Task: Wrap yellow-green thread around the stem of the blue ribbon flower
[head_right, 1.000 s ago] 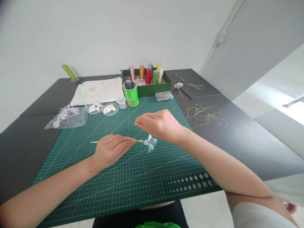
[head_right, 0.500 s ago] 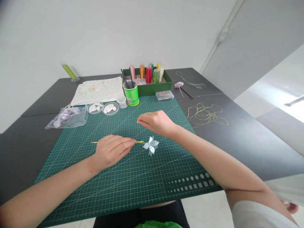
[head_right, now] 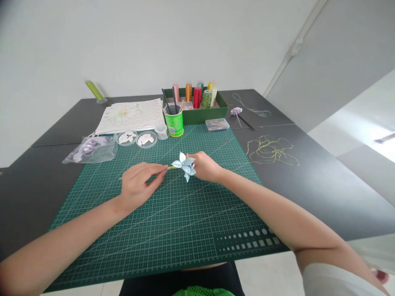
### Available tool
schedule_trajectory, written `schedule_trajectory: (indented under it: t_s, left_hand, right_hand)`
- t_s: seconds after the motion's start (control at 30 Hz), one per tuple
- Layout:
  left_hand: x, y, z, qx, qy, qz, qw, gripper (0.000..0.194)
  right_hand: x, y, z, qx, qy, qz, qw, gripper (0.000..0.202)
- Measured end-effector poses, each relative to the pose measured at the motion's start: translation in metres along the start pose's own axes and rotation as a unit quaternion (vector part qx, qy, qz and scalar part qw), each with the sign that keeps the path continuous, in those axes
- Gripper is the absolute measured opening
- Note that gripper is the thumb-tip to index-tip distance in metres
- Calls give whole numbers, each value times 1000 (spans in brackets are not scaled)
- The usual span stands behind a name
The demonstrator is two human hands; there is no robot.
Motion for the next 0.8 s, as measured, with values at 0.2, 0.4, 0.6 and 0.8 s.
schedule_trajectory:
  t_s: [0.2,0.4,0.6,0.8]
  left_hand:
    - [0,5,-26,-86,22,10,996,9]
    - [10,0,-42,-127,47,-11,991,11]
    - [21,-7,-47,-131,59,-33,989,12]
    - [25,-10,-47,-120,68,-44,989,11]
  right_hand:
    - [14,-3,-17,-34,-39,-43,998,25]
    - [20,-17,-48,-201,-138,-26,969,27]
    - [14,-29,-77,-307,-235,49,921,29]
    - [-10,-29,-97,-329,-247,112,905,25]
Point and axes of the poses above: each hand's wrist, its own y-axis towards the middle knuckle, its own x-axis out of the palm, z = x × y, the point moved 8 cm from there along y, towards the middle knuckle, and after that the axes turned 9 degrees about z, right-handed, at the moved point
